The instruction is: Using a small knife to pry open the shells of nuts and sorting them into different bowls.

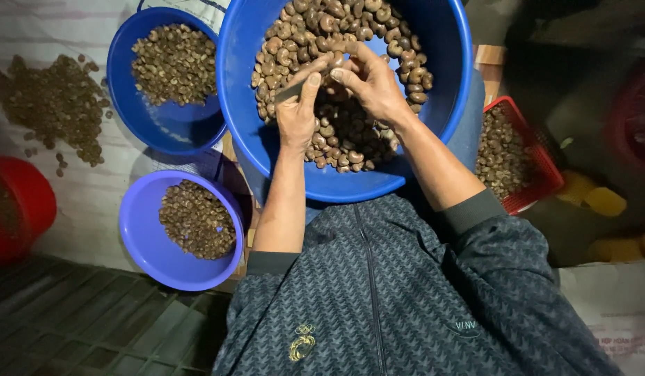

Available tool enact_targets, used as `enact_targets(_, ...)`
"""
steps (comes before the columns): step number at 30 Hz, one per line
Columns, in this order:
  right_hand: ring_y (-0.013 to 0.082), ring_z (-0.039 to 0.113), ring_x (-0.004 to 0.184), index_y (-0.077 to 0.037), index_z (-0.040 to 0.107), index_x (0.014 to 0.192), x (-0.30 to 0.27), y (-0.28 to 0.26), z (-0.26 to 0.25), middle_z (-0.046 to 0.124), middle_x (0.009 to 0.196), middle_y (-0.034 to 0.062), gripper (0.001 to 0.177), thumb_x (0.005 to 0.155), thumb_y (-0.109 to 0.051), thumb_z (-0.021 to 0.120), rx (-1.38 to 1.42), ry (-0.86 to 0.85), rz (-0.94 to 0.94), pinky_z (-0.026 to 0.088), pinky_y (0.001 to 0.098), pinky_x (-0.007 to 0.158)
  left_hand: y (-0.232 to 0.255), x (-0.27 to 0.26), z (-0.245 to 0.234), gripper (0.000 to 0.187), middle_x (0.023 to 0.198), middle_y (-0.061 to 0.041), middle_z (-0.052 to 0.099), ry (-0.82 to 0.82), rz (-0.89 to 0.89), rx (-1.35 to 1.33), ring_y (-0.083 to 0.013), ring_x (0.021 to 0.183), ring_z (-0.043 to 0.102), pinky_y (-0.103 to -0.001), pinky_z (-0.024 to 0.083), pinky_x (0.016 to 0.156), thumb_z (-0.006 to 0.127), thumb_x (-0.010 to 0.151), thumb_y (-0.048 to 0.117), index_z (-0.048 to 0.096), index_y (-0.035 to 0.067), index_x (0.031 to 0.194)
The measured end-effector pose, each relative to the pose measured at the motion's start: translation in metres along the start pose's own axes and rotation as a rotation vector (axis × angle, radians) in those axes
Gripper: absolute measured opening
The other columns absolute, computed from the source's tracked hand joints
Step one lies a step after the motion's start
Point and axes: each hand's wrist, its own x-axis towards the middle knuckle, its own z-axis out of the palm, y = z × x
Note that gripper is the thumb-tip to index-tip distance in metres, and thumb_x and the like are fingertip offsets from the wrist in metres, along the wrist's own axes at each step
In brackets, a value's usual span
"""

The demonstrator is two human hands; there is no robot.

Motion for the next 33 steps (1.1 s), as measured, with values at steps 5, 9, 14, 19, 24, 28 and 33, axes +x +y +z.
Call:
enact_targets(5,0.0158,0.068,0.096,-0.002,0.052,0.139,0.001,0.008,-0.002,0.072,0.111,0.0098,0.039,0.103,-0.006,0.067,-0.14,0.016,-0.11,0.055,0.0278,0.083,0.0,-0.001,0.0,0.023,0.129,-0.01,0.071,-0.006,0.022,0.119,-0.0211,0.12,0.069,-0.033,0.058,0.104,0.062,0.106,0.017,0.069,0.005,0.125)
enact_targets(9,0.0208,0.069,0.108,-0.001,0.051,0.138,0.001,0.008,0.001,0.07,0.116,0.0131,0.04,0.1,0.001,0.066,-0.162,0.013,-0.148,0.057,0.0327,0.093,-0.003,0.0,-0.001,0.02,0.13,-0.012,0.071,-0.017,0.035,0.048,-0.0243,0.125,0.066,-0.037,0.053,0.115,0.063,0.105,0.012,0.071,0.006,0.123)
enact_targets(14,0.0217,0.067,0.106,0.003,0.051,0.137,0.001,0.014,0.0,0.068,0.114,0.0134,0.041,0.1,-0.002,0.069,-0.242,0.008,-0.216,0.057,0.0333,0.092,-0.002,-0.001,-0.001,0.023,0.128,-0.012,0.072,0.009,0.011,0.152,-0.0235,0.122,0.068,-0.035,0.054,0.111,0.062,0.106,0.017,0.07,0.006,0.124)
enact_targets(19,0.016,0.063,0.082,0.003,0.052,0.134,0.001,0.011,0.002,0.069,0.105,0.0113,0.039,0.099,-0.002,0.071,-0.256,0.017,-0.195,0.054,0.0278,0.073,0.001,0.0,0.001,0.021,0.127,-0.009,0.072,-0.007,0.039,0.179,-0.0224,0.122,0.067,-0.035,0.052,0.111,0.061,0.106,0.014,0.071,0.005,0.123)
enact_targets(24,0.0227,0.07,0.104,0.004,0.052,0.134,0.002,0.014,0.003,0.066,0.113,0.0148,0.042,0.097,0.0,0.073,-0.315,0.015,-0.215,0.059,0.0328,0.088,-0.003,-0.001,-0.002,0.022,0.12,-0.006,0.075,0.055,-0.006,0.216,-0.0182,0.111,0.07,-0.033,0.055,0.104,0.064,0.104,0.021,0.072,0.008,0.121)
enact_targets(28,0.0199,0.066,0.092,0.001,0.051,0.126,0.001,0.016,0.002,0.067,0.105,0.0124,0.037,0.097,0.0,0.073,-0.294,0.021,-0.224,0.056,0.0324,0.08,-0.003,0.0,0.002,0.019,0.124,-0.007,0.073,-0.023,0.059,0.215,-0.0214,0.12,0.066,-0.036,0.053,0.111,0.062,0.105,0.016,0.072,0.009,0.12)
enact_targets(33,0.0223,0.068,0.096,0.001,0.05,0.119,0.002,0.013,0.003,0.066,0.106,0.0143,0.035,0.095,0.001,0.075,-0.289,0.028,-0.217,0.06,0.0358,0.086,-0.003,0.0,0.002,0.02,0.128,-0.008,0.07,-0.05,0.056,0.095,-0.0232,0.125,0.064,-0.038,0.052,0.115,0.06,0.105,0.007,0.072,0.008,0.121)
